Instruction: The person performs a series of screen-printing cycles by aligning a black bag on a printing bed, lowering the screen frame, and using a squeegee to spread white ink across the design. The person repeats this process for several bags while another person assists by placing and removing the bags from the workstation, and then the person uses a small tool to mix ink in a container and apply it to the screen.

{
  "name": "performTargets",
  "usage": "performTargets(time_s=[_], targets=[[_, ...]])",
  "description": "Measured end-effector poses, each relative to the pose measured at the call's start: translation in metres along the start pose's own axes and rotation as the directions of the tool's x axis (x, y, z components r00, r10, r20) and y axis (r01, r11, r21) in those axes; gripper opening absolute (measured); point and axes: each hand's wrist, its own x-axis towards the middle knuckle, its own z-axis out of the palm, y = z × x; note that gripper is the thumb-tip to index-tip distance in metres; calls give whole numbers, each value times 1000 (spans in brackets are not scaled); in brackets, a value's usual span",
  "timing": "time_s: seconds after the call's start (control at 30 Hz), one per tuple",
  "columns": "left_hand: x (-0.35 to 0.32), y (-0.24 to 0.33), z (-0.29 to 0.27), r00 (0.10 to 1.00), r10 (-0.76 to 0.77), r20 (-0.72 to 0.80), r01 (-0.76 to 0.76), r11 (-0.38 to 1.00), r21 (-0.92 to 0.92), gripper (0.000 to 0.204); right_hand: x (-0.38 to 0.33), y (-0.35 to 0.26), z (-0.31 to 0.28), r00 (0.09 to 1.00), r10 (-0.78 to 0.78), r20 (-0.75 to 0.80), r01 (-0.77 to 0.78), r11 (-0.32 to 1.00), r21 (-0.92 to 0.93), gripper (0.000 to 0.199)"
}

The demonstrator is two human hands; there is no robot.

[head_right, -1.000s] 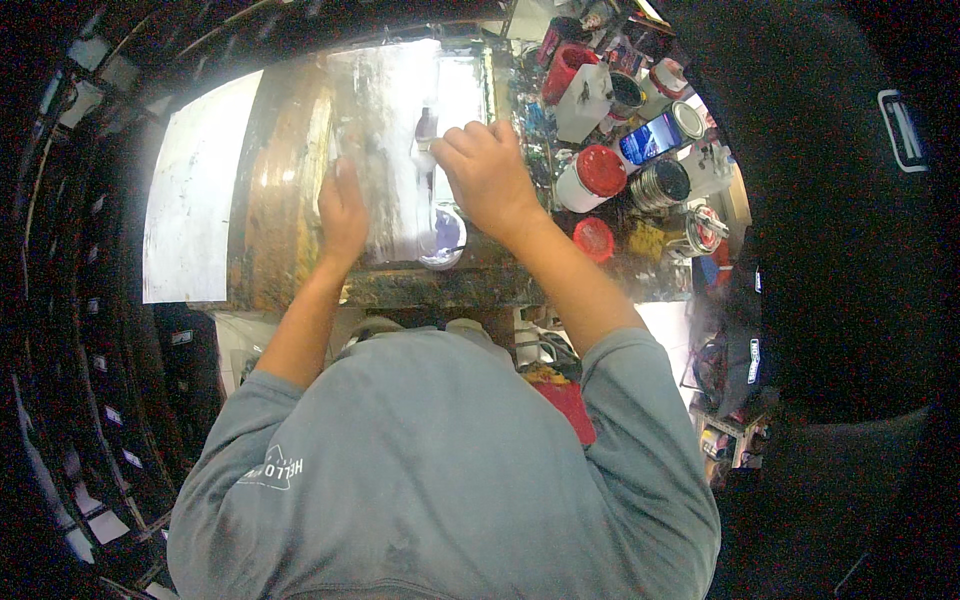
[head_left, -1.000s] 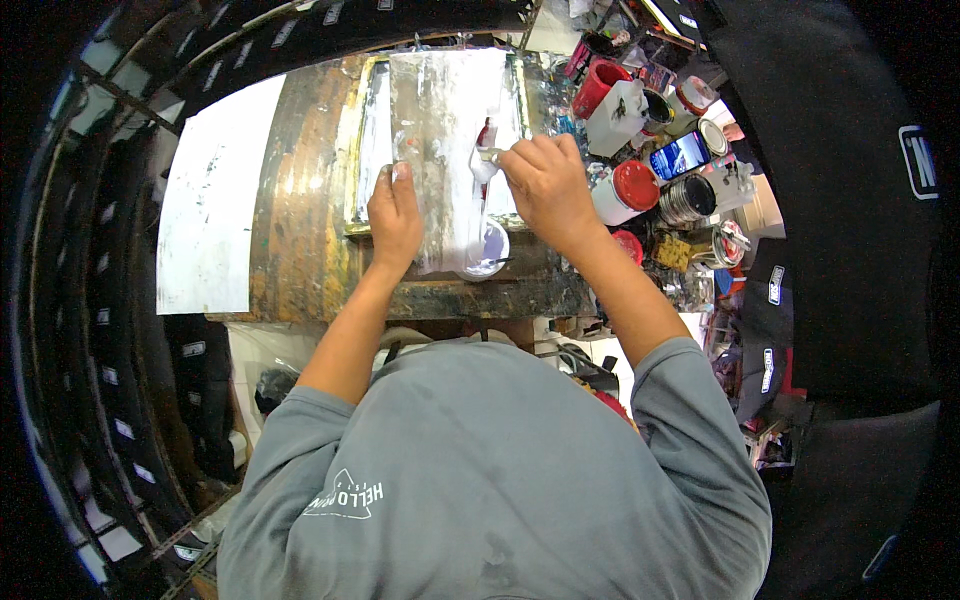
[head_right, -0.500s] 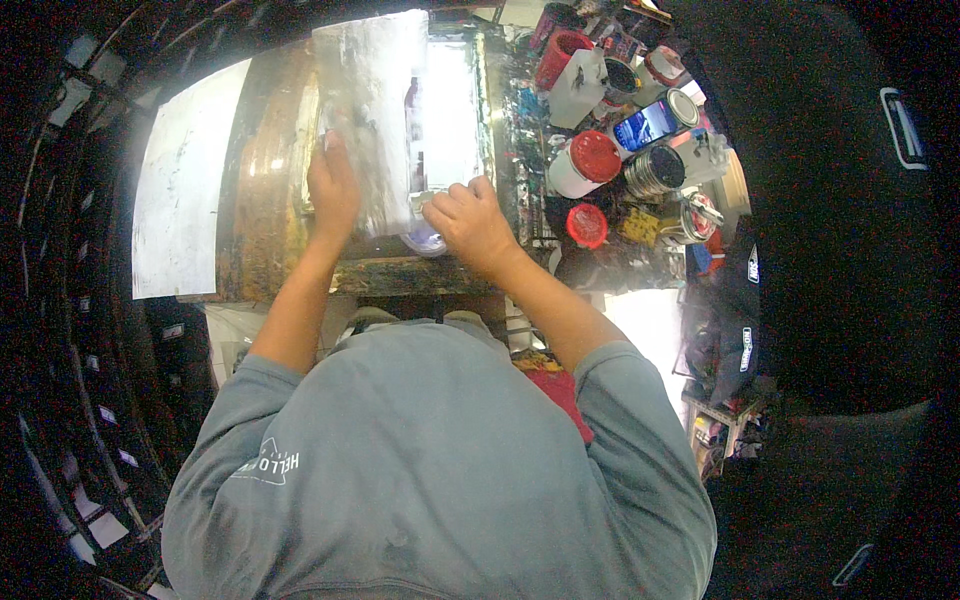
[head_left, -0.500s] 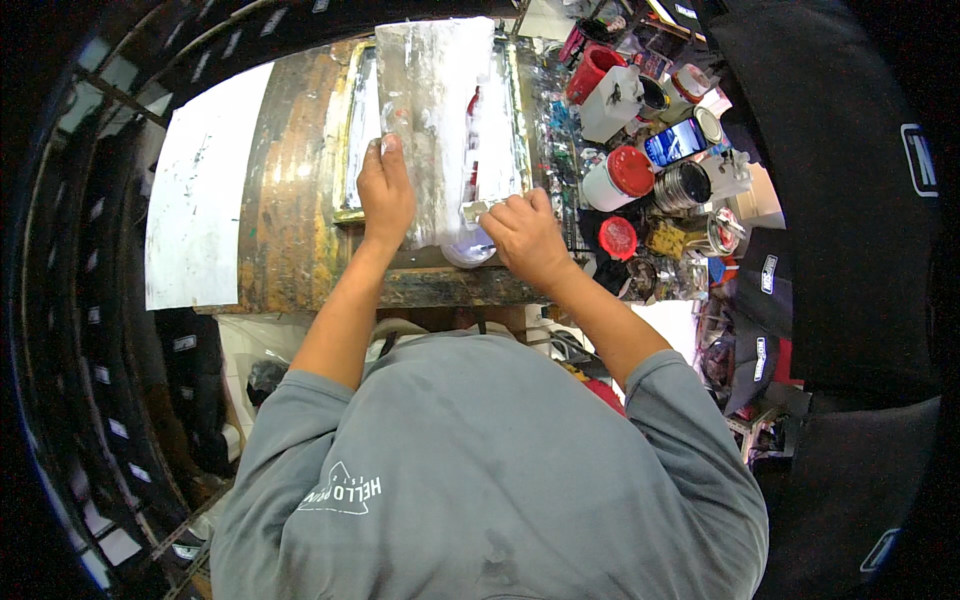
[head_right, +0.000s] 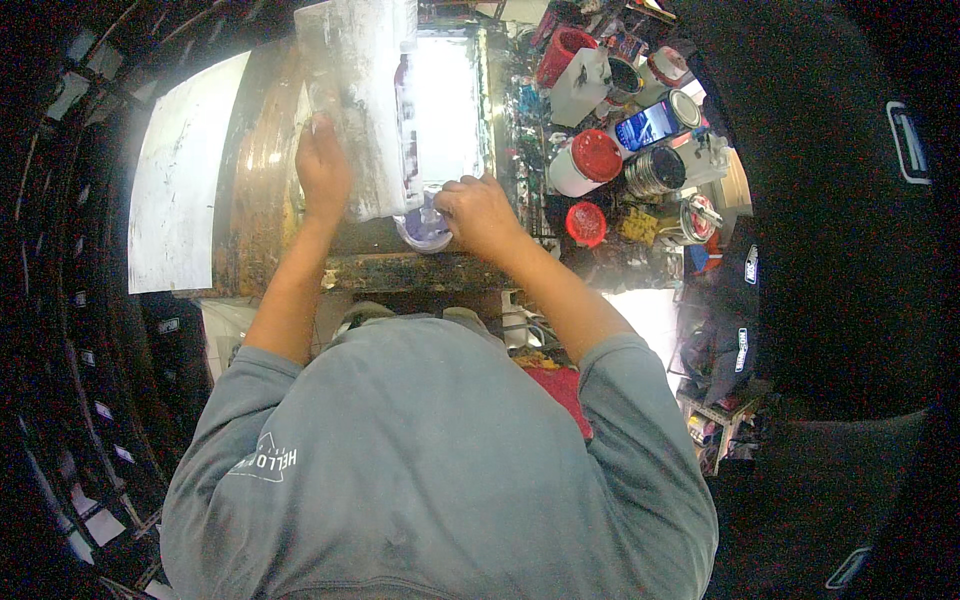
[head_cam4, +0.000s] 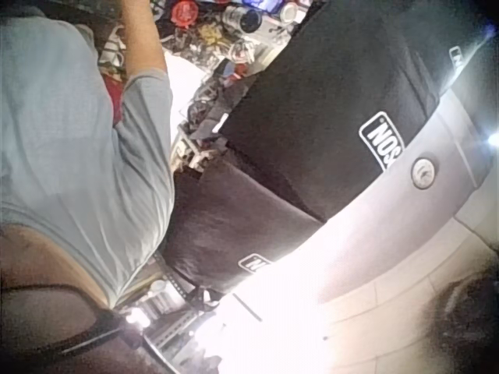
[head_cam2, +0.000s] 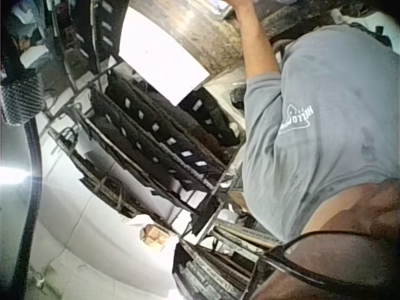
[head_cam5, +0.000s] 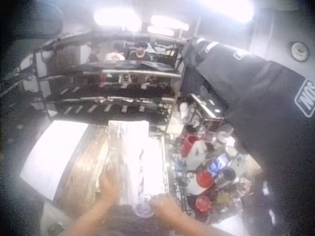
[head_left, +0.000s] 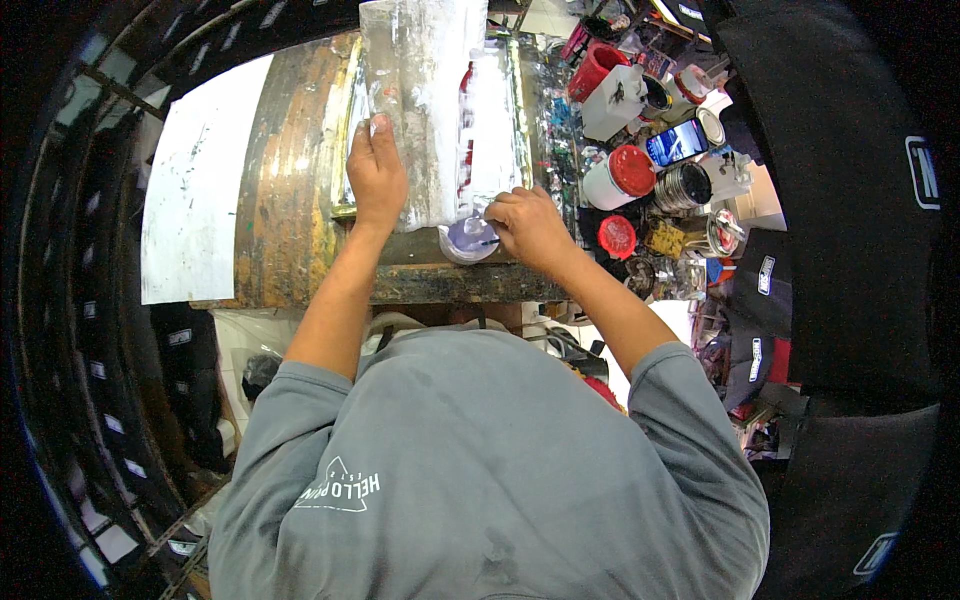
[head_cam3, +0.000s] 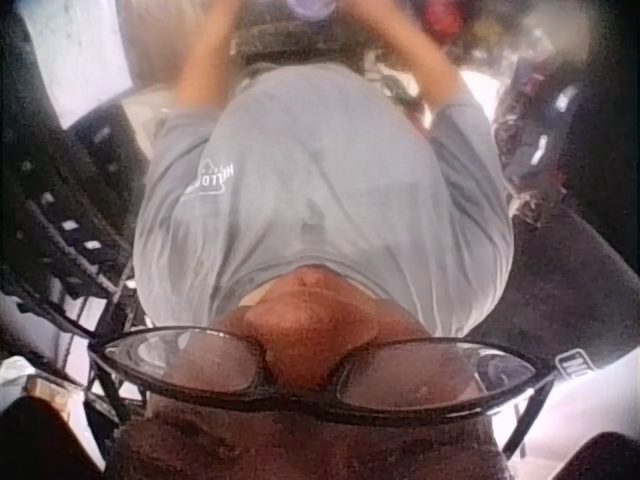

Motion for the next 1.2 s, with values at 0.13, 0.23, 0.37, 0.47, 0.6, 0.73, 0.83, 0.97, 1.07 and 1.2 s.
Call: performTargets(time_s=[0.13, 0.23, 0.37, 0.47, 0.6, 0.73, 0.83, 0.97, 1.07, 1.2], targets=[[0, 3, -3, 999, -3, -42, 3, 1000, 10, 48, 17, 9, -10, 988, -107, 111, 114, 992, -57, 12], [0, -1, -4, 998, -28, -60, 28, 1000, -1, 49, 25, 24, -24, 960, -232, 157, 243, 969, -53, 14], [-1, 0, -5, 995, -95, -35, 95, 995, 16, 49, 11, 18, -45, 991, -103, -80, 113, 985, 131, 11], [-7, 1, -12, 992, -120, 26, 119, 993, 21, 47, 15, 0, -66, 908, -39, -418, 107, 985, 139, 13], [-19, -1, -12, 988, -135, 78, 135, 991, -6, 43, 55, -13, -115, 768, -103, -632, 71, 995, -76, 16], [-25, 1, -17, 988, -110, 107, 109, 994, 17, 42, 97, -2, -147, 694, -181, -697, 61, 979, -194, 14], [-27, 17, -17, 990, -93, 101, 95, 995, -12, 43, 106, -4, -162, 681, -204, -704, 53, 972, -230, 13], [-29, 18, -21, 988, -96, 120, 98, 995, -7, 39, 108, -10, -171, 654, -237, -718, 60, 963, -263, 14], [-30, 18, -20, 995, -37, 94, 40, 999, -23, 35, 112, -12, -174, 669, -245, -702, 73, 961, -266, 14], [-31, 16, -20, 995, -8, 98, 11, 999, -32, 32, 114, -13, -172, 713, -244, -657, 75, 958, -276, 13]])
